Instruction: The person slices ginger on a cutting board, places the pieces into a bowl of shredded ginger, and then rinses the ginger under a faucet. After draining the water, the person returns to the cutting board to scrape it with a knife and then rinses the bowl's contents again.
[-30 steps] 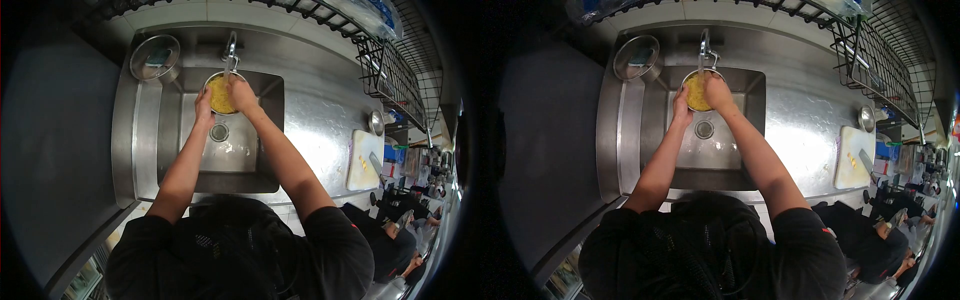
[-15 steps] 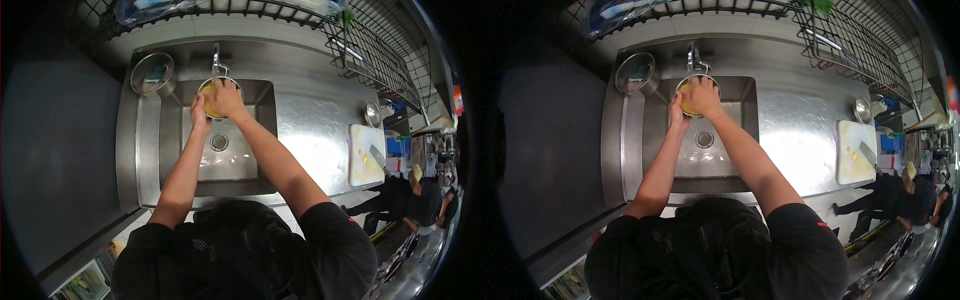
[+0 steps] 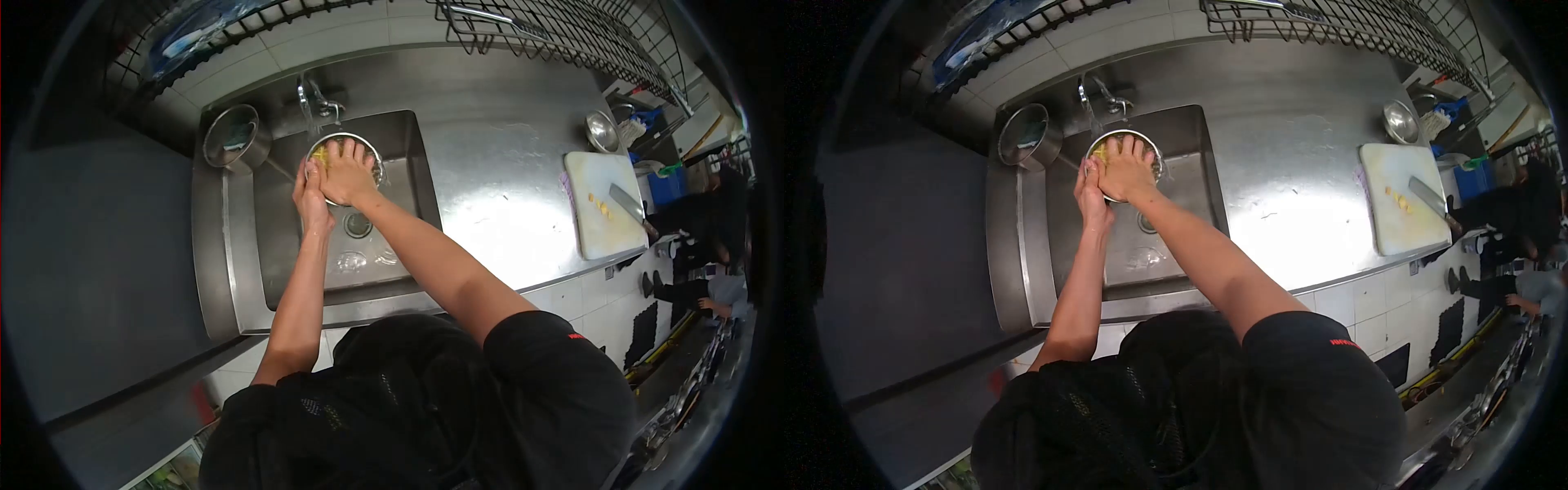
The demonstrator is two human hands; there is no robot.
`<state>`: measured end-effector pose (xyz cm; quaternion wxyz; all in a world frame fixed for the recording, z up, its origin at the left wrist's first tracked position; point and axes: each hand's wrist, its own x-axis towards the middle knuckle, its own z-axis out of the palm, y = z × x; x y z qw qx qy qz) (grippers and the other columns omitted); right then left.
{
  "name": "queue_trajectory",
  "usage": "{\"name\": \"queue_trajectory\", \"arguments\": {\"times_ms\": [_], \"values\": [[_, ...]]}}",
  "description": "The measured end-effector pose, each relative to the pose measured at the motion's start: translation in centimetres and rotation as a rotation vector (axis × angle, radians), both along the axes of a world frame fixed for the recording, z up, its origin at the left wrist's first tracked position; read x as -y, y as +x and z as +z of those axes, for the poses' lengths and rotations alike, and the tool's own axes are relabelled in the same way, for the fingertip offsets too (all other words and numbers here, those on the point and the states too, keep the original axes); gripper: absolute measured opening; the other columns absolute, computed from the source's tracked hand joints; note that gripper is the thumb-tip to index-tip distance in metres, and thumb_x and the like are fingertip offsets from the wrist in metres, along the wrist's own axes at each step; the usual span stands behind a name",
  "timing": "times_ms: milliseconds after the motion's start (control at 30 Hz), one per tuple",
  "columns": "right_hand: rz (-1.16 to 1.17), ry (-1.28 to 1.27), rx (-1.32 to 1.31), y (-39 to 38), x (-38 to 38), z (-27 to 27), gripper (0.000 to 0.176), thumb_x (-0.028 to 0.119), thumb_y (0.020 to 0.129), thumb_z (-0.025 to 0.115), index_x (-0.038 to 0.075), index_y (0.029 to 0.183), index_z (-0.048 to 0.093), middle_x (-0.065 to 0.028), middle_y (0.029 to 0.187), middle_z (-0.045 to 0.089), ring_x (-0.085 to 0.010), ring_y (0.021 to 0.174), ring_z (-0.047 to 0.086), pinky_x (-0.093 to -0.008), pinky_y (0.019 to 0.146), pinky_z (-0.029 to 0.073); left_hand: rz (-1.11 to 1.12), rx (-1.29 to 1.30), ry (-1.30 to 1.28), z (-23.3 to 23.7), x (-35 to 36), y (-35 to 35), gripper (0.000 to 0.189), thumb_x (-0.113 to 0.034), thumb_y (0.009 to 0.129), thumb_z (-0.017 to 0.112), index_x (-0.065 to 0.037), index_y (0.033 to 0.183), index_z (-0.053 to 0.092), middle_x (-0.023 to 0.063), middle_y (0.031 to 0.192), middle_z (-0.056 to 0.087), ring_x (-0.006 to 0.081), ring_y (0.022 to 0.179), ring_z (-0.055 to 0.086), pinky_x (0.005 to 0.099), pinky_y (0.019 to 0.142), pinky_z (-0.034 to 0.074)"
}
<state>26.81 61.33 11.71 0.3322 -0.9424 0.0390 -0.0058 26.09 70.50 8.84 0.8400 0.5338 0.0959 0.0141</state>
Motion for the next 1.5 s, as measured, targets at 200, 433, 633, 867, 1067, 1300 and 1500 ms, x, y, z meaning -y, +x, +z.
{"name": "queue_trajectory", "arguments": {"times_ms": [200, 433, 633, 867, 1067, 1300, 1500], "values": [[-0.145, 0.260, 0.146, -2.1, -0.2, -1.1, 0.055, 0.049, 0.099, 0.045, 0.005, 0.131, 0.043, -0.0235, 0.132, 0.040, -0.0430, 0.124, 0.040, -0.0601, 0.100, 0.032, -0.017, 0.125, 0.473, 2.6, 0.1, -1.4, 0.042, -0.033, 0.098, 0.066, -0.009, 0.133, 0.063, 0.0177, 0.145, 0.045, 0.0263, 0.127, 0.048, 0.0353, 0.108, 0.039], [-0.510, 0.722, 0.398, -1.6, -2.4, -3.0, 0.057, 0.052, 0.099, 0.044, 0.007, 0.132, 0.037, -0.0224, 0.130, 0.039, -0.0429, 0.122, 0.039, -0.0587, 0.098, 0.033, -0.003, 0.321, 1.345, 9.6, 3.2, -3.7, 0.038, -0.044, 0.084, 0.077, -0.031, 0.120, 0.074, 0.0215, 0.147, 0.036, 0.0429, 0.131, 0.034, 0.0543, 0.109, 0.031], [-0.520, 0.938, 0.608, -0.6, -3.1, -4.5, 0.061, 0.054, 0.099, 0.042, 0.006, 0.135, 0.035, -0.0249, 0.135, 0.037, -0.0436, 0.128, 0.036, -0.0579, 0.101, 0.032, 0.083, 0.670, 1.749, 12.8, 6.3, -5.6, 0.038, -0.052, 0.081, 0.075, -0.031, 0.113, 0.077, 0.0181, 0.145, 0.040, 0.0424, 0.124, 0.037, 0.0539, 0.103, 0.029], [-0.533, 1.010, 0.483, -0.8, -2.8, -4.1, 0.062, 0.054, 0.099, 0.043, 0.006, 0.136, 0.035, -0.0250, 0.135, 0.037, -0.0437, 0.128, 0.036, -0.0579, 0.102, 0.031, 0.181, 0.916, 1.996, 15.8, 10.0, -7.4, 0.037, -0.050, 0.077, 0.079, -0.029, 0.108, 0.078, 0.0147, 0.143, 0.045, 0.0390, 0.118, 0.044, 0.0535, 0.095, 0.034], [-0.522, 1.042, 0.333, -1.6, -1.5, -4.4, 0.062, 0.054, 0.098, 0.043, 0.005, 0.136, 0.035, -0.0251, 0.136, 0.037, -0.0438, 0.129, 0.035, -0.0579, 0.102, 0.031, 0.106, 0.947, 2.023, 18.5, 13.9, -8.9, 0.038, -0.036, 0.072, 0.083, -0.024, 0.107, 0.078, 0.0150, 0.144, 0.043, 0.0386, 0.121, 0.044, 0.0522, 0.098, 0.034], [-0.563, 1.079, 0.238, -1.2, -0.1, -5.4, 0.063, 0.054, 0.098, 0.044, 0.005, 0.136, 0.035, -0.0253, 0.136, 0.037, -0.0438, 0.129, 0.035, -0.0579, 0.103, 0.031, 0.018, 0.999, 2.076, 18.3, 16.5, -9.0, 0.035, -0.032, 0.067, 0.085, -0.017, 0.098, 0.078, 0.0195, 0.144, 0.048, 0.0389, 0.125, 0.045, 0.0537, 0.101, 0.032], [-0.600, 1.086, 0.212, -0.6, 0.9, -5.6, 0.064, 0.055, 0.098, 0.044, 0.005, 0.137, 0.035, -0.0254, 0.136, 0.037, -0.0439, 0.130, 0.035, -0.0579, 0.103, 0.031, -0.006, 1.034, 2.045, 19.0, 17.8, -9.1, 0.038, -0.032, 0.066, 0.085, -0.016, 0.101, 0.079, 0.0205, 0.144, 0.048, 0.0390, 0.125, 0.045, 0.0526, 0.103, 0.031]]}}
